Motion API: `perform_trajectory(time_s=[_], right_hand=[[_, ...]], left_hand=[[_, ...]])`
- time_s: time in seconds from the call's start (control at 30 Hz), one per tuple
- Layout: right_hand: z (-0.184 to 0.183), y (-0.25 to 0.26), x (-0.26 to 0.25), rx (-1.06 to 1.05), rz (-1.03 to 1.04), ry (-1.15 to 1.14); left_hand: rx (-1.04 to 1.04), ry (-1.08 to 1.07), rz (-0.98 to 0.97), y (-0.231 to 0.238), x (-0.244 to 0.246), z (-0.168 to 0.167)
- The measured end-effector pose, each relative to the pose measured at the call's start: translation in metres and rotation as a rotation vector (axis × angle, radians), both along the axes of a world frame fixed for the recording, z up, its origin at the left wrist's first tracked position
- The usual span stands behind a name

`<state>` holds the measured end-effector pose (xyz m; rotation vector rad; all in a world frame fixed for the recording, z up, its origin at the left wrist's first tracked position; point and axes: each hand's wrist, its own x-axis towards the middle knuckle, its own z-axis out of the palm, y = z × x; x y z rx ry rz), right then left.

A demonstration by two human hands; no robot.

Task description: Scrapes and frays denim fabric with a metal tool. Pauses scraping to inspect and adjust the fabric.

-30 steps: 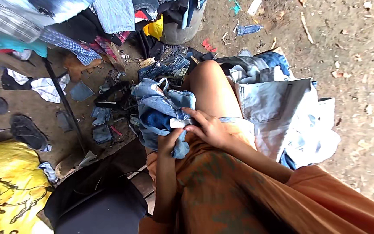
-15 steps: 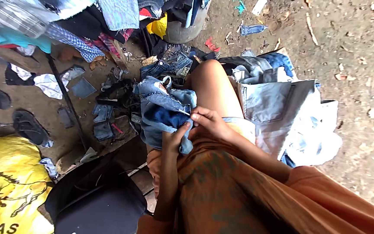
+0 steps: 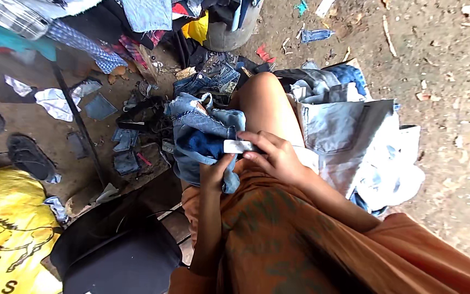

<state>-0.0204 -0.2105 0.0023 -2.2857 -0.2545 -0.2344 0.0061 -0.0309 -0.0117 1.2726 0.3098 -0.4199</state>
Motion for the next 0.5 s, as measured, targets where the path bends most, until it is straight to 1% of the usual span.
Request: perform_trajectory(time_s=[0.03, 0.1, 0.13, 0.17, 0.2, 0.3, 0.33, 0.37, 0.4, 0.5], right_hand=[[-0.002, 0.001, 0.0, -0.069, 0.021, -0.044], [-0.009, 0.002, 0.002, -0.171, 0.029, -0.046], [-0.012, 0.003, 0.003, -0.187, 0.01, -0.02], [-0.014, 0.002, 0.003, -0.16, -0.017, 0.02], [-0.014, 0.002, 0.004, -0.085, -0.046, 0.075], [-0.007, -0.006, 0.007, 0.33, -0.104, 0.298], [-0.003, -0.009, 0.008, 0.401, -0.108, 0.323], [0.001, -0.011, 0.009, 0.388, -0.108, 0.319], [0.004, -0.012, 0.008, 0.316, -0.099, 0.296], [0.009, -0.011, 0.009, -0.019, -0.008, 0.2]], left_hand=[[-0.007, -0.011, -0.007, 0.001, -0.001, -0.001], [0.002, -0.007, -0.017, 0.001, -0.002, 0.001], [0.027, 0.007, -0.033, 0.001, -0.003, 0.003], [0.048, 0.022, -0.047, 0.001, -0.004, 0.004], [0.059, 0.032, -0.051, 0.001, -0.005, 0.004], [0.066, 0.039, -0.038, 0.0, -0.006, 0.004], [0.063, 0.043, -0.034, 0.0, -0.005, 0.004], [0.063, 0.048, -0.034, -0.001, -0.004, 0.004], [0.065, 0.053, -0.033, -0.001, -0.004, 0.005], [0.075, 0.048, -0.044, -0.002, -0.002, 0.004]])
